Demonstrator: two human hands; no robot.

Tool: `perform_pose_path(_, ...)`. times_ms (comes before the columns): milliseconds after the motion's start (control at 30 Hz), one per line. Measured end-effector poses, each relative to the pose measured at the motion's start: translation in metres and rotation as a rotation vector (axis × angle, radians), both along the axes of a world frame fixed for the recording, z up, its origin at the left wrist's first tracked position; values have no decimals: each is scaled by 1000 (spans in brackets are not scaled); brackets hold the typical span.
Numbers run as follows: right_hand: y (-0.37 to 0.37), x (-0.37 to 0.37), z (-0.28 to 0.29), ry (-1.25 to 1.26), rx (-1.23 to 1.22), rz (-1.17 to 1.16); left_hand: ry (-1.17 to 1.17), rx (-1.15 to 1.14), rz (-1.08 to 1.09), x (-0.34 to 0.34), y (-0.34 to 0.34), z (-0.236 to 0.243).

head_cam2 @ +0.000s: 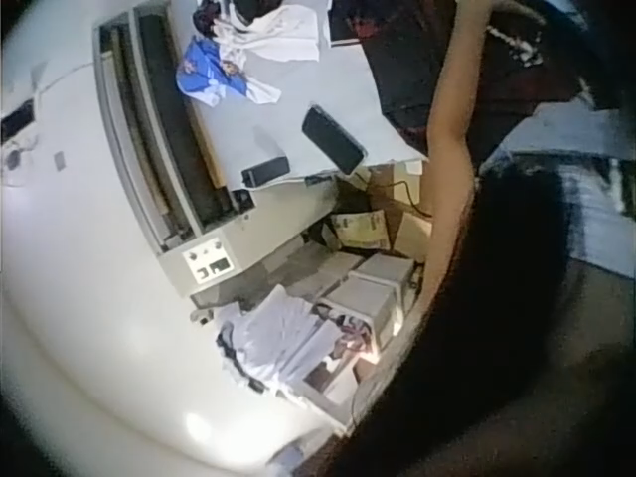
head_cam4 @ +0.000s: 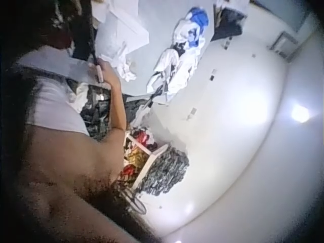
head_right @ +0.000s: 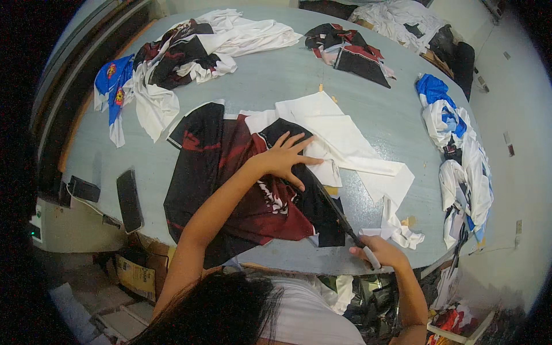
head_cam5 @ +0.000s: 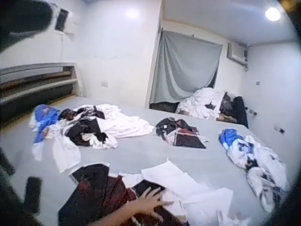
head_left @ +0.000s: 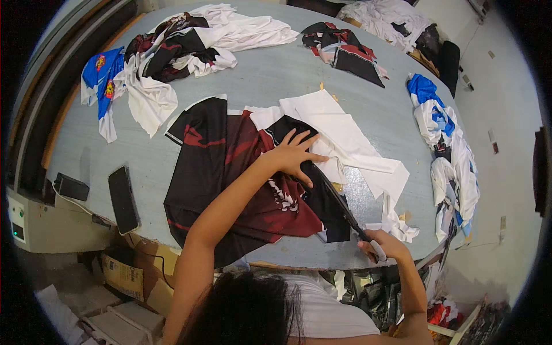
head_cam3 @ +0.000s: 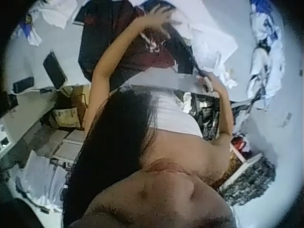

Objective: Cutting out parts of a jersey garment from flat fabric on a table using large tailoring scissors.

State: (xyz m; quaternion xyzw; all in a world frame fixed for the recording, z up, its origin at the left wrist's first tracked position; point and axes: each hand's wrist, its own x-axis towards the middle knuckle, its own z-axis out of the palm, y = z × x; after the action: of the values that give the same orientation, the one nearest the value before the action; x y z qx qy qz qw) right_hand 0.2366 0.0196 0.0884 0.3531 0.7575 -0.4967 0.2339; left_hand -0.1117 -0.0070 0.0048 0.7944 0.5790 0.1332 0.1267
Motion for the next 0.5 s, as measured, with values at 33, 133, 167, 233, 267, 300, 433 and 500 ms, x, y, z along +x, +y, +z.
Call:
perform_pose_path(33, 1, -1, -1, -2, -1, 2, 4, -8, -4, -1, 0, 0)
perform_pose_path(133, 4, -5, -1, 6, -15, 23, -22, 15, -2, -2, 0, -2)
perform_pose_path(167, 2, -9, 3, -5, -9, 19, -24, 15, 0, -2, 0, -3)
perform_pose_path(233, 1, -12, 4, -17, -3, 18, -28, 26, -3, -2, 0, -3)
perform_pose_path(267, 1, -12, 3, -12, 13, 23, -29, 26, -1, -2, 0, -3)
perform_pose_path(300, 1, -12, 3, -7, 30, 27, -27, 21, -1, -2, 1, -3)
perform_pose_path(433, -4, -15, 4, -4, 56, 9, -19, 9, 0, -2, 2, -3)
perform_pose_path(500, -7, -17, 7, 13, 64, -15, -20, 14, 3, -3, 1, -4)
